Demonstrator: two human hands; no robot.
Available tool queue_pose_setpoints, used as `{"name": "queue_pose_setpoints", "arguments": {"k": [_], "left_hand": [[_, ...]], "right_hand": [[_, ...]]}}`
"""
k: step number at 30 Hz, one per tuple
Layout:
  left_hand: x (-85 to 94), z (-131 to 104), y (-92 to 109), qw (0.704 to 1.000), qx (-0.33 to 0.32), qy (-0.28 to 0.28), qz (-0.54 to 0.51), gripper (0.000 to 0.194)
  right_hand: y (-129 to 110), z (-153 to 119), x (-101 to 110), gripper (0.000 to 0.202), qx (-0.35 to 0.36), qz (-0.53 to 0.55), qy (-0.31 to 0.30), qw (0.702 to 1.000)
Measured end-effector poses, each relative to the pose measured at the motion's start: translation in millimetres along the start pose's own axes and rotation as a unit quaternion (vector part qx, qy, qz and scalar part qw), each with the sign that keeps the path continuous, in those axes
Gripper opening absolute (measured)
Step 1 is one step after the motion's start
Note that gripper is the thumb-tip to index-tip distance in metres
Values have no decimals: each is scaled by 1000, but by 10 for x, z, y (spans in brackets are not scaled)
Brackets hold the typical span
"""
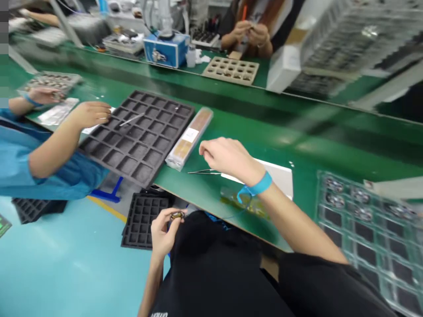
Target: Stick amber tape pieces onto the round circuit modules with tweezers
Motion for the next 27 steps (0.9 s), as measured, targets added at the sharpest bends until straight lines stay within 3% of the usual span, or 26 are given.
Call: {"name": "queue_pose_setpoints", "arguments": {"k": [3, 6, 8, 12, 15, 17, 19, 21, 24, 27], "left_hand": [[-92, 234, 187, 998, -51, -19, 9, 24], [-208, 481, 323, 995, -101, -12, 20, 22], [-267, 608, 384, 992, -126, 3, 23, 22], [-339, 704, 489, 988, -151, 7, 8, 33], [-473, 682, 593, 986, -159, -46, 8, 38], [-651, 672, 659, 979, -168, -111, 20, 40], [-876, 674, 700, 962, -198, -184, 27, 37], [-1094, 685, 704, 946, -228, -230, 24, 31], [-1327, 711, 666, 944, -234, -232, 21, 23], [-1447, 724, 654, 936, -238, -254, 46, 24]], "right_hand": [[61, -320, -361, 17, 4, -3, -16, 1000], [39, -384, -656, 15, 28, 12, 3, 1000], [36, -374, -721, 16, 40, 32, 39, 998], [61, -465, -580, 20, 34, 114, 148, 982], [12, -678, -424, 24, -3, 205, 242, 948], [-67, -831, -360, 23, -20, 303, 317, 898], [-149, -960, -336, 16, -19, 400, 391, 828], [-192, -1073, -347, 13, -14, 448, 434, 781], [-146, -1257, -379, 9, -26, 435, 436, 788], [-37, -1447, -368, 11, -44, 406, 402, 819]]}}
Point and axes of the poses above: each hand's wrist, its own z-axis towards the middle knuckle, its own x-axis out of the back of the hand, y = z × x, the point moved 1 cm from there along z, towards the middle knuckle, and after that the axes turned 9 degrees about x, right-handed, at the moved point
